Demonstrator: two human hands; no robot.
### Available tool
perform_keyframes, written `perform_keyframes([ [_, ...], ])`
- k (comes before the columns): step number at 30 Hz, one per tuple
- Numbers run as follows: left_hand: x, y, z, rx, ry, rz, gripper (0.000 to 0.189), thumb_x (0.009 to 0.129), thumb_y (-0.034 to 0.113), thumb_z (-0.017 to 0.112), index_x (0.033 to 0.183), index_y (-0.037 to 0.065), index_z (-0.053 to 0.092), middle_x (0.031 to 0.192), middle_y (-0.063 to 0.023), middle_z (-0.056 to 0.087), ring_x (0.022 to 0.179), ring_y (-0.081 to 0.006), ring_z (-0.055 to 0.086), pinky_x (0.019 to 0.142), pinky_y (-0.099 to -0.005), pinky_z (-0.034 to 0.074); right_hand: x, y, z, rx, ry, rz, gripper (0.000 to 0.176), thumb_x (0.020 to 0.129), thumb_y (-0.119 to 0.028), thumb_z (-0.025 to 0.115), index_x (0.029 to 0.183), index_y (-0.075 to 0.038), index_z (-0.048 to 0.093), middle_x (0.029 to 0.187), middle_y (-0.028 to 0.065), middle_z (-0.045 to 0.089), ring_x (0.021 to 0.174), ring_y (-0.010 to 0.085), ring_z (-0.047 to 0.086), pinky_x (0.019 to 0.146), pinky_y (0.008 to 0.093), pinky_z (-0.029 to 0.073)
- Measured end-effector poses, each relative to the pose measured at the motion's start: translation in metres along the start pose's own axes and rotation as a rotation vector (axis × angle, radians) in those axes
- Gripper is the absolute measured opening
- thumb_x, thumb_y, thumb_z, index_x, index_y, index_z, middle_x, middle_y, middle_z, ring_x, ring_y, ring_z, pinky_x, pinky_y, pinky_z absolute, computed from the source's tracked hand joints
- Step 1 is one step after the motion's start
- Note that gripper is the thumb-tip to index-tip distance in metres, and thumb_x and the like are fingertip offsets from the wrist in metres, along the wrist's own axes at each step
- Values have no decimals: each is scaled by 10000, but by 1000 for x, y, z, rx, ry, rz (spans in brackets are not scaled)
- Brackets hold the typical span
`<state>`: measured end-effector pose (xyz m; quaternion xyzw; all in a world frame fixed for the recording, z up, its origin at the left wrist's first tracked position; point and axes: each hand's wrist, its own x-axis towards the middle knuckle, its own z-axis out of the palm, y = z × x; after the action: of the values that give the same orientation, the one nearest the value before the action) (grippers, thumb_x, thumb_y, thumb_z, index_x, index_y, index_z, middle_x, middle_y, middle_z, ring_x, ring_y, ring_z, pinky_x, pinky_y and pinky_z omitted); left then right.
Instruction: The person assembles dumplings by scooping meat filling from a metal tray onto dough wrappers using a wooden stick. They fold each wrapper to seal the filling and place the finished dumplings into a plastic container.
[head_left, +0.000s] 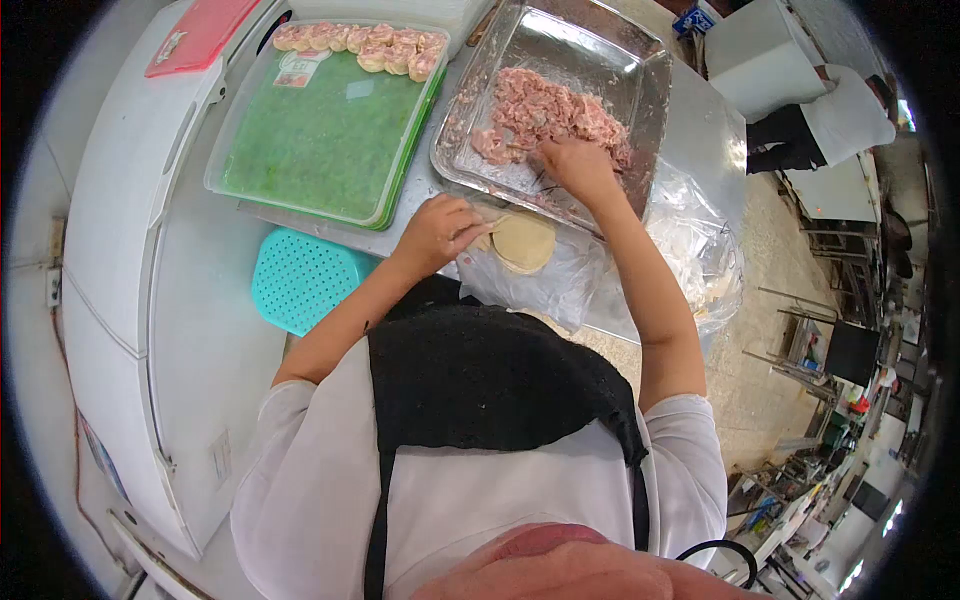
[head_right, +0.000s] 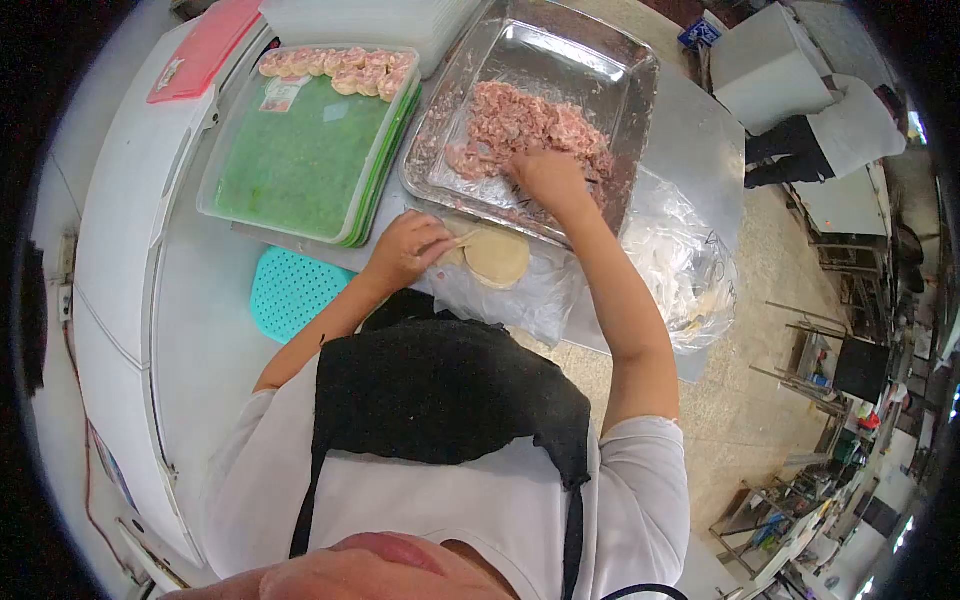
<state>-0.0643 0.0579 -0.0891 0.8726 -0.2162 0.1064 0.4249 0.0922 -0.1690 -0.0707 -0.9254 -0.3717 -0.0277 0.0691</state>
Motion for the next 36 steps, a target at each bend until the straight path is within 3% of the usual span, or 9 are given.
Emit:
perform_keyframes([
  [4,10,17,-15,1,154,40,98,816,107,642,881,36,655,857,-78,645,849,-258,601,758,-355,471,-4,-6,13,182,-114,37,310,901,-352,527,854,-73,656,766,165,651,740,359,631,668,463,495],
  [6,10,26,-21,-371,113,-525,171,901,190,579,998,57,626,949,-42,658,856,-190,628,737,-325,498,-6,-11,15,349,-204,11,320,903,-340,525,856,-55,661,772,178,654,737,371,625,666,458,488],
  [7,13,26,-22,-368,113,-529,171,901,190,579,998,57,626,949,-42,658,856,-190,628,737,-325,498,-9,-13,14,512,-292,-5,329,906,-328,522,858,-37,667,778,190,657,733,384,620,664,452,481],
  [9,27,26,-22,-1392,399,-630,228,954,189,498,1087,14,562,1008,-63,640,874,-171,629,764,-314,514,-12,-9,4,574,-332,8,329,915,-312,525,892,-21,677,746,197,650,673,343,615,650,414,469],
  [13,53,64,-43,-1687,299,-659,207,950,161,473,1069,2,530,991,-72,624,928,-160,621,840,-301,497,-25,-3,-14,877,-369,136,318,937,-303,537,939,-22,685,654,82,591,574,146,522,560,311,422],
  [17,55,23,-20,-703,-77,-550,265,960,212,482,1123,6,524,1021,-85,630,982,-172,615,902,-318,480,-36,-2,-50,884,-225,269,311,941,-302,535,942,-38,699,585,15,536,558,94,464,521,283,377],
  [22,78,34,-36,-1590,153,-596,313,952,265,517,1148,23,544,1079,-88,628,1009,-159,610,889,-320,497,-50,-22,-83,1081,-24,453,325,946,-319,534,911,-42,702,570,-33,474,533,58,405,489,238,320],
  [29,97,32,-36,-1335,198,-596,353,959,204,490,1233,-18,478,1139,-117,598,1023,-211,608,889,-349,502,-51,-64,-111,1218,190,569,318,957,-310,516,922,-48,694,595,-47,464,538,43,395,479,203,298],
  [36,128,41,-35,-1794,379,-564,449,985,315,404,1241,-50,457,1225,-186,531,1136,-294,533,978,-431,426,-40,-79,-87,1356,118,554,331,960,-305,497,1009,-26,667,669,6,476,554,83,428,493,244,352],
])
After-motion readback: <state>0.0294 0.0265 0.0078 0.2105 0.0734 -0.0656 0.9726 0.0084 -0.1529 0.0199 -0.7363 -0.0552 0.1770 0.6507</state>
